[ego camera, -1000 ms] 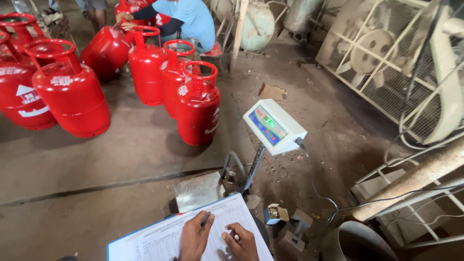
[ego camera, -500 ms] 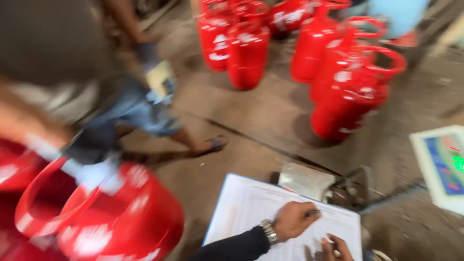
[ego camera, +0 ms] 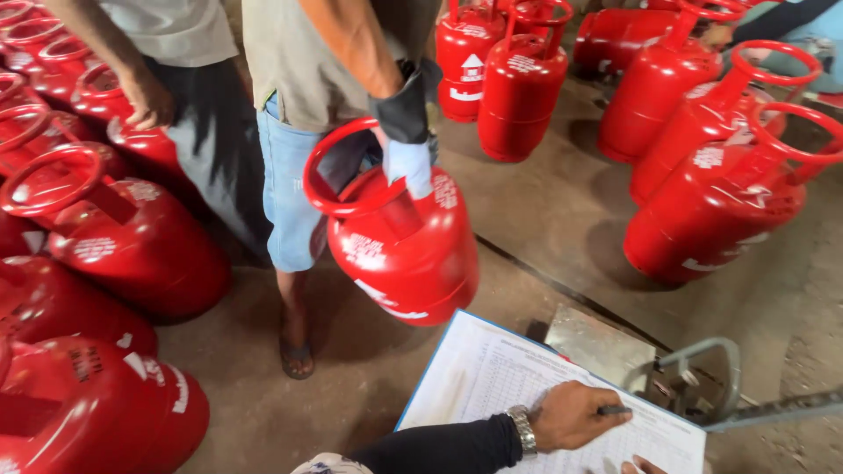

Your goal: Weighing red gas cylinders on a digital scale and recording the weights in a ledger.

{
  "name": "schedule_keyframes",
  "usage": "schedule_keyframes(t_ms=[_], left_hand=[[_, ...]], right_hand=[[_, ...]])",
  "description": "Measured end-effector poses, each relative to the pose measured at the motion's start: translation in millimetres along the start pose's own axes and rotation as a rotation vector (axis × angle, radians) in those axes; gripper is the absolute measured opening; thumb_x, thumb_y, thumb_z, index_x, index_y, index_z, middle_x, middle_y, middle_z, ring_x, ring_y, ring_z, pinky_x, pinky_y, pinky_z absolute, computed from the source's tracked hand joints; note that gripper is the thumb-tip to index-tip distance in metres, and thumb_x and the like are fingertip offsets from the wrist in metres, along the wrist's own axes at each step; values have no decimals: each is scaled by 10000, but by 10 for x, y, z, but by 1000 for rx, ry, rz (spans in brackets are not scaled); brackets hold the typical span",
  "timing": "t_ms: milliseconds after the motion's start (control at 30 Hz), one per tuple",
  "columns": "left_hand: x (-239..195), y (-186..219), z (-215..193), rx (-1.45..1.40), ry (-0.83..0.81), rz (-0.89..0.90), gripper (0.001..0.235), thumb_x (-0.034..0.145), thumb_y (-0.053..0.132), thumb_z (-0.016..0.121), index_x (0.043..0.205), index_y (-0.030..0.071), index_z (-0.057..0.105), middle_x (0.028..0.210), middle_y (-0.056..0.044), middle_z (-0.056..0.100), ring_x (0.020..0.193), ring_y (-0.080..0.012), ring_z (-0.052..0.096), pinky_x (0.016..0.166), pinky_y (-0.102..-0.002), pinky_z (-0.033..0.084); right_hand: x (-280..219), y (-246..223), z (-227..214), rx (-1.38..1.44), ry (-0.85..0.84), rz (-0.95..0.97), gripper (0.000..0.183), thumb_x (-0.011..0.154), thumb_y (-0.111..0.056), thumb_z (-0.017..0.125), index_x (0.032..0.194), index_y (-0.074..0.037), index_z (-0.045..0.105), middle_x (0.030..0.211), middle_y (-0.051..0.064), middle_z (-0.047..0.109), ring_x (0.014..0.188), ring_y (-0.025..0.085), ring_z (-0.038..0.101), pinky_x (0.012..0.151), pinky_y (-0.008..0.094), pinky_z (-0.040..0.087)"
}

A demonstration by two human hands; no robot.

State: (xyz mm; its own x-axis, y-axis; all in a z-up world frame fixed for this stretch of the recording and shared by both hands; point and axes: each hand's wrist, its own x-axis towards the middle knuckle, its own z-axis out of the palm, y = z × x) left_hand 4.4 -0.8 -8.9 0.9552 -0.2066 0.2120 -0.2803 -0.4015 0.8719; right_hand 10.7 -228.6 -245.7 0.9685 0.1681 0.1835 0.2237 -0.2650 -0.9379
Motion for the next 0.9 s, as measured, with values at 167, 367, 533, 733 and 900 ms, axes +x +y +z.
schedule_keyframes(t_ms=[167, 367, 533, 733, 900], left_hand=[[46, 26, -48, -75, 23, -7, 364, 1060, 372, 593, 925, 39, 646, 765, -197, 623, 706, -394, 605, 644, -467, 480], [120, 310, -405, -220, 60, 27, 199, 1025, 216, 623, 1005, 22, 658, 827, -187, 645, 711, -353, 618, 666, -419, 487], [237, 474, -861, 169, 582, 550, 295, 854, 25, 708, 1145, 63, 686, 1117, -122, 670, 1067, -349, 621, 893, -441, 499], [921, 726, -1901, 496, 418, 490, 386, 997, 275, 597, 1305, 53, 667, 1411, -189, 579, 1344, -395, 470, 1040, -480, 363], [1481, 207, -2055, 476, 6, 526, 403, 1026, 327, 583, 1291, 34, 658, 1410, -143, 590, 1384, -349, 467, 1137, -485, 361]], right_hand=[[24, 1023, -306, -96, 290, -56, 279, 850, -200, 779, 1049, -22, 696, 650, 59, 662, 535, 114, 567, 579, 284, 472], [-204, 33, -203, -199, 493, 8, 285, 825, -198, 804, 1039, -24, 731, 560, 46, 597, 523, 93, 534, 544, 259, 443], [-255, -969, -200, -177, 390, 164, 250, 817, -150, 806, 1013, -1, 768, 560, 24, 608, 518, 62, 490, 476, 223, 387], [-291, -1797, -177, -213, 418, 139, 269, 850, -196, 781, 1021, 10, 752, 596, 23, 587, 557, 60, 502, 488, 227, 409], [-304, -2012, -201, -172, 390, 385, 319, 866, -248, 764, 1049, 13, 747, 623, 37, 609, 537, 76, 482, 482, 270, 381]])
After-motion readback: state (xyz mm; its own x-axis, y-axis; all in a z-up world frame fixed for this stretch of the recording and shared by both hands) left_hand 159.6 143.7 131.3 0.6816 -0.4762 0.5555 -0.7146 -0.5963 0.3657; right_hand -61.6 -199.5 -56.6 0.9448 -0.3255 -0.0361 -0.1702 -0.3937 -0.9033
